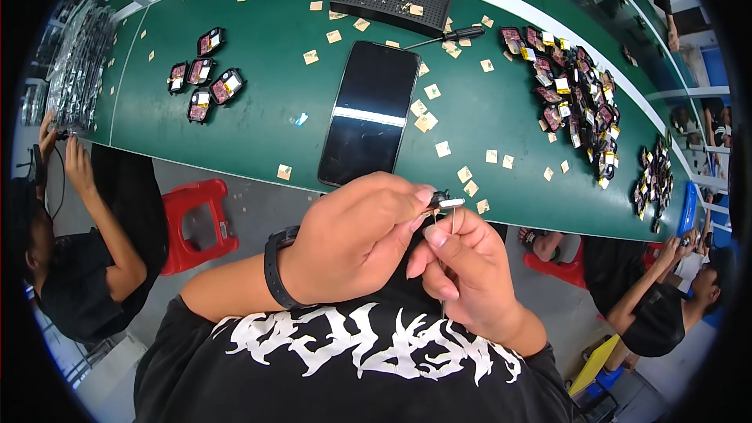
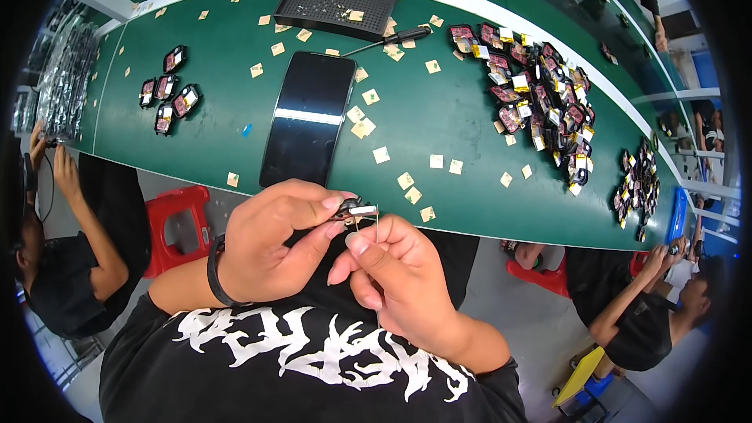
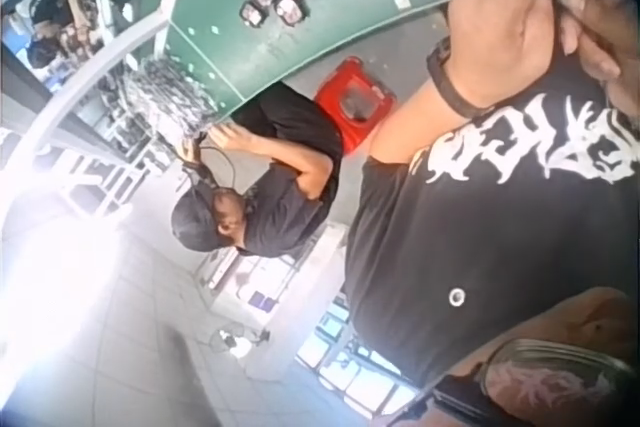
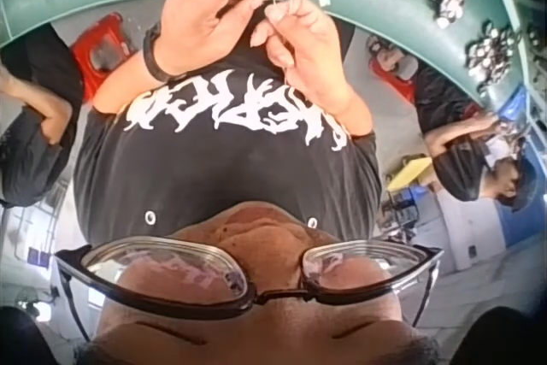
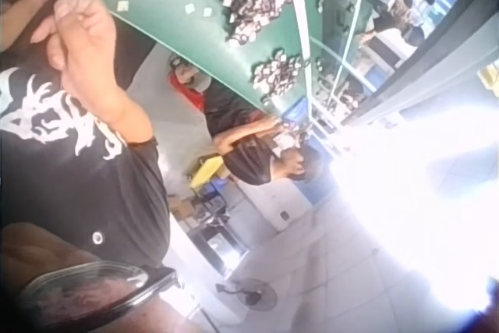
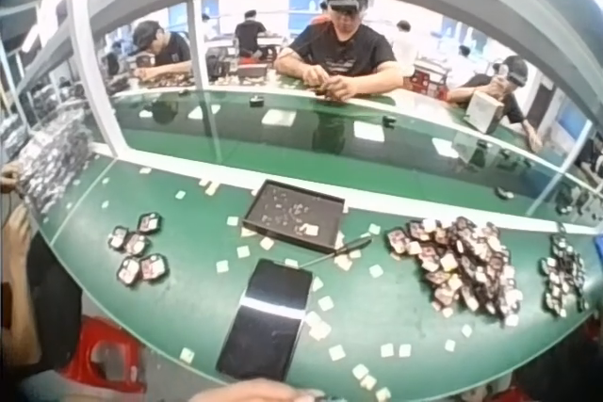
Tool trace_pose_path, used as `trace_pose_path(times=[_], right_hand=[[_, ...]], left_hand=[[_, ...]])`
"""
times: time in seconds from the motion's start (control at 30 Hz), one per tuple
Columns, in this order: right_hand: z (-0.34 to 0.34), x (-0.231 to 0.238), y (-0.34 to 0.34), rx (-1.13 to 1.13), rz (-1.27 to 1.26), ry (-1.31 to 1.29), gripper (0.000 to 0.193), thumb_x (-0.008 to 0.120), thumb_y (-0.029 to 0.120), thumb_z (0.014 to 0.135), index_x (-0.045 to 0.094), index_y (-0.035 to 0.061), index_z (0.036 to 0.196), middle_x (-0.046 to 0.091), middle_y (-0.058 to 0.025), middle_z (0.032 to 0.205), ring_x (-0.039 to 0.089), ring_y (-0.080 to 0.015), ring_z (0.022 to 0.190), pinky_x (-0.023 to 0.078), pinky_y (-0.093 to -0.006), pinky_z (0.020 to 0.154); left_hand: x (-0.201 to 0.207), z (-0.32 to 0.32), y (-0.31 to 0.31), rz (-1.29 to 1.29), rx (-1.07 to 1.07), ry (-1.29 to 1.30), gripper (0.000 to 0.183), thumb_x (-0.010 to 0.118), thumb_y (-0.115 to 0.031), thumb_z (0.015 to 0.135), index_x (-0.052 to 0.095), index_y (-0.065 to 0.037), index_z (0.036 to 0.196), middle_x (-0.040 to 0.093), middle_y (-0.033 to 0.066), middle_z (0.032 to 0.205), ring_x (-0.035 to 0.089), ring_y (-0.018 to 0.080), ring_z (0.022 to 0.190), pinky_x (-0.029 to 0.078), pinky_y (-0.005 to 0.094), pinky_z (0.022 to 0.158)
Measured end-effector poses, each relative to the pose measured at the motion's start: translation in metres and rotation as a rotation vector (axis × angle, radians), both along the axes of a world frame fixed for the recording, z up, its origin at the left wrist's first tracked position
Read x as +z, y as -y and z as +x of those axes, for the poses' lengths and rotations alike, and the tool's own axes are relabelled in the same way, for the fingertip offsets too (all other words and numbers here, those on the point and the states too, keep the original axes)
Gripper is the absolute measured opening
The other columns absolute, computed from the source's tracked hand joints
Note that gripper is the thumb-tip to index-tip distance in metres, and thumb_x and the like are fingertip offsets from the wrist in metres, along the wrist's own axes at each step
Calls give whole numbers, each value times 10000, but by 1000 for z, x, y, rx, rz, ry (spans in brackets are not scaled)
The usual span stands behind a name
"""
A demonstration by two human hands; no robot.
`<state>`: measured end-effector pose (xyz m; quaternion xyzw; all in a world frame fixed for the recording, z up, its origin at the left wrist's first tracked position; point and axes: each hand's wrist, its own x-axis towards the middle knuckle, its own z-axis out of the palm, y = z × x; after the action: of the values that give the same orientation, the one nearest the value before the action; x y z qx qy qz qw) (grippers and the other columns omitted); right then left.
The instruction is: Manually attaching small adhesive pieces and components to circuit boards at a factory assembly line station.
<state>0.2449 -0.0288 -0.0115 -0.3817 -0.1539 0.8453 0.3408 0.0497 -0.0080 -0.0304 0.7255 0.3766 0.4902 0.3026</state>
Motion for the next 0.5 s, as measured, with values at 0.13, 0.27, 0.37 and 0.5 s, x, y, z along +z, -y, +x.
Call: trace_pose_path(times=[0.13,0.27,0.37,0.5], right_hand=[[-4,0,2,-70,70,36,126,574,137,1045,583,28,984,709,-190,889,454,-74,481,356,-211,455],[-4,-2,2,-64,113,69,125,585,108,1035,576,7,962,709,-191,875,464,-72,486,359,-214,447],[0,-6,3,-34,171,87,107,582,67,1025,572,-6,948,706,-194,858,483,-73,493,365,-214,442],[3,-8,9,-92,330,167,32,578,33,1012,567,3,1007,702,-191,848,517,-85,510,391,-209,462]], left_hand=[[6,-6,6,-237,-49,34,261,679,128,859,600,60,1098,691,195,1043,732,221,898,607,308,744],[3,-10,13,-529,-114,205,236,597,126,925,571,89,1157,639,177,1111,701,188,946,607,299,779],[12,-12,12,-738,-138,290,238,566,133,940,561,90,1174,619,156,1118,685,182,978,606,305,807],[12,-5,13,-815,-107,590,188,607,71,934,571,81,1118,649,83,943,677,82,862,573,261,679]])
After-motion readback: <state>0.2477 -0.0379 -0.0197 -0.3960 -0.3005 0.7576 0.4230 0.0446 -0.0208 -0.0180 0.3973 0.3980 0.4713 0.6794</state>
